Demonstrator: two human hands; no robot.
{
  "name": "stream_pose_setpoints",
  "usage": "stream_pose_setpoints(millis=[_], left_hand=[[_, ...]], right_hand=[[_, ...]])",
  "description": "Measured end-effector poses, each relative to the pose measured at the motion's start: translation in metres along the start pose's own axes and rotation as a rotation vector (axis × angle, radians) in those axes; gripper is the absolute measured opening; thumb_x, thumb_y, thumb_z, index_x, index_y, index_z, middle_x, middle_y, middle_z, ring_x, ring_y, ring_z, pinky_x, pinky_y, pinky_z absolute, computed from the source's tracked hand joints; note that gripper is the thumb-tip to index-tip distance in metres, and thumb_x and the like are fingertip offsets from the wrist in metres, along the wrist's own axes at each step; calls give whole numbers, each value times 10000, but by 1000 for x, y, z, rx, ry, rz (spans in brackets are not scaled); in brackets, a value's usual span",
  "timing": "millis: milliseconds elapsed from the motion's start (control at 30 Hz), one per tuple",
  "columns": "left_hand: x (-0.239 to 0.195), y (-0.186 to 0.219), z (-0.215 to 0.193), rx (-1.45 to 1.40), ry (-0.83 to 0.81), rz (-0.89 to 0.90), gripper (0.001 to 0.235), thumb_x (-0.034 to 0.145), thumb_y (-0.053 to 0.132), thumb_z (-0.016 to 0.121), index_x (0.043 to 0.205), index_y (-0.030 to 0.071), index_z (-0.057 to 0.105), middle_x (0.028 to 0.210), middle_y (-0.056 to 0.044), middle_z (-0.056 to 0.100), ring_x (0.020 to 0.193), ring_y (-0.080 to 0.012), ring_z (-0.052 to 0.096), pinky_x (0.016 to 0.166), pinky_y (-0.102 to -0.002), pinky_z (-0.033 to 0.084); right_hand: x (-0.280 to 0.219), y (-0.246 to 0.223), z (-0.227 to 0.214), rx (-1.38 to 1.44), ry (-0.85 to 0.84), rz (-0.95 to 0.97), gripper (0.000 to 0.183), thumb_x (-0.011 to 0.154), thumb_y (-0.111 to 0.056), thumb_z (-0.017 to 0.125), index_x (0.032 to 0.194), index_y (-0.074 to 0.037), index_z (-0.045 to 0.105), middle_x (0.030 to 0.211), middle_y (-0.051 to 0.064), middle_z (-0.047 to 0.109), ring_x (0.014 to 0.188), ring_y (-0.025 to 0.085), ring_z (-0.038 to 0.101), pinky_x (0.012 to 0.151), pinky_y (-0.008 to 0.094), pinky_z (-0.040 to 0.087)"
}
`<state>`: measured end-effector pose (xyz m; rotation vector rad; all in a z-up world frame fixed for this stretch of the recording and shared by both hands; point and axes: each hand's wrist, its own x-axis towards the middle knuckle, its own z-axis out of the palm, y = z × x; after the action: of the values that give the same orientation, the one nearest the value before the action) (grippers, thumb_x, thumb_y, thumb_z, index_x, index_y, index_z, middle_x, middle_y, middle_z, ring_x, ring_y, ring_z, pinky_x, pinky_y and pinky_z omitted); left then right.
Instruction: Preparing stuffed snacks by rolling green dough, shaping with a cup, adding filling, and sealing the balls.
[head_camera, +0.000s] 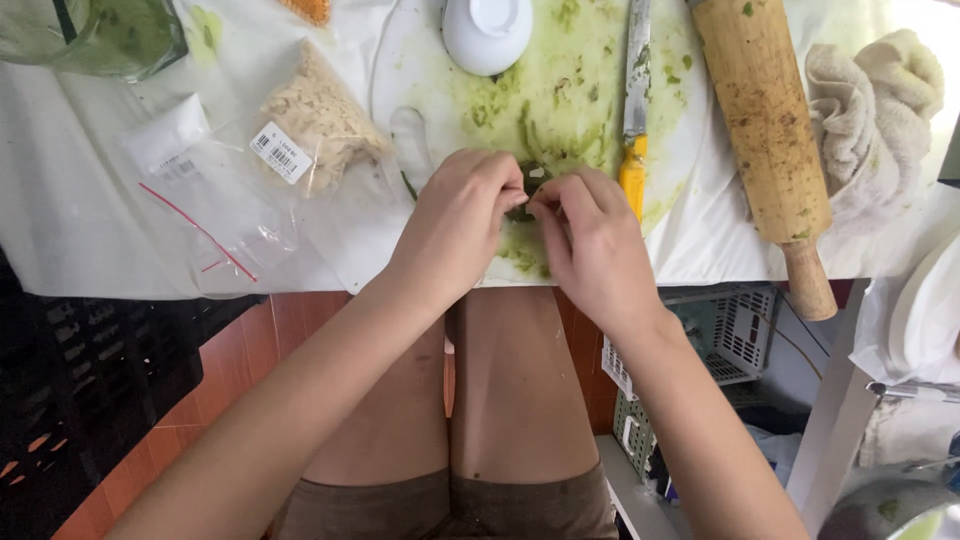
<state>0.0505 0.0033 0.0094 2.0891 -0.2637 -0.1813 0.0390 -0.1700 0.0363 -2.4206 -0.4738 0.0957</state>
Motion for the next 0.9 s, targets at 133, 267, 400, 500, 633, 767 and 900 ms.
stream_pose_setpoints(millis=[133, 267, 400, 500, 633, 767, 900], left_hand=[[-1, 0, -3, -19, 27, 3, 89, 916, 23, 705, 904, -24, 631, 907, -160, 647, 939, -353, 626, 829, -444, 504], [-3, 1, -3, -9, 38, 33, 54, 896, 8, 718, 926, -14, 679, 917, -152, 655, 957, -346, 629, 837, -445, 510], [-4, -2, 0, 42, 30, 66, 69, 869, -3, 731, 937, -8, 723, 915, -130, 654, 968, -322, 632, 855, -441, 523], [-6, -3, 0, 111, 20, 96, 71, 866, 12, 747, 926, -14, 719, 911, -126, 646, 970, -317, 623, 877, -444, 520], [-7, -3, -2, 273, 1, 180, 162, 803, -35, 723, 964, -15, 713, 950, -132, 641, 1000, -323, 602, 913, -446, 493], [-10, -4, -4, 265, 9, 198, 283, 760, -116, 665, 1016, -5, 715, 1011, -121, 645, 1041, -311, 591, 945, -440, 474], [-8, -4, -3, 229, -3, 169, 175, 831, -61, 695, 985, 20, 712, 994, -89, 641, 1037, -277, 587, 942, -432, 469]], right_hand=[[-1, 3, -4, 113, -34, 104, 145, 922, 32, 742, 1020, 20, 635, 954, 153, 659, 840, 301, 709, 743, 371, 571], [-2, 1, -4, 99, -13, 54, 171, 863, 49, 755, 1007, 9, 671, 975, 145, 693, 853, 303, 724, 753, 366, 576], [-1, 1, -3, 108, -12, 75, 177, 855, 40, 763, 1011, 6, 688, 978, 134, 702, 862, 295, 726, 747, 348, 585], [-1, 1, -2, 92, -8, 89, 170, 866, 38, 769, 1015, 4, 694, 975, 135, 700, 849, 287, 726, 727, 343, 584], [-1, 4, -2, 100, 8, 49, 175, 872, 47, 756, 1028, 6, 689, 985, 128, 693, 881, 289, 730, 761, 351, 588], [1, 1, -4, 92, -1, 96, 148, 861, 48, 753, 990, -6, 707, 968, 121, 703, 831, 276, 730, 714, 342, 583], [1, 0, -5, 54, 28, 50, 169, 877, 56, 740, 1034, -4, 719, 1002, 130, 699, 867, 290, 721, 745, 354, 579]])
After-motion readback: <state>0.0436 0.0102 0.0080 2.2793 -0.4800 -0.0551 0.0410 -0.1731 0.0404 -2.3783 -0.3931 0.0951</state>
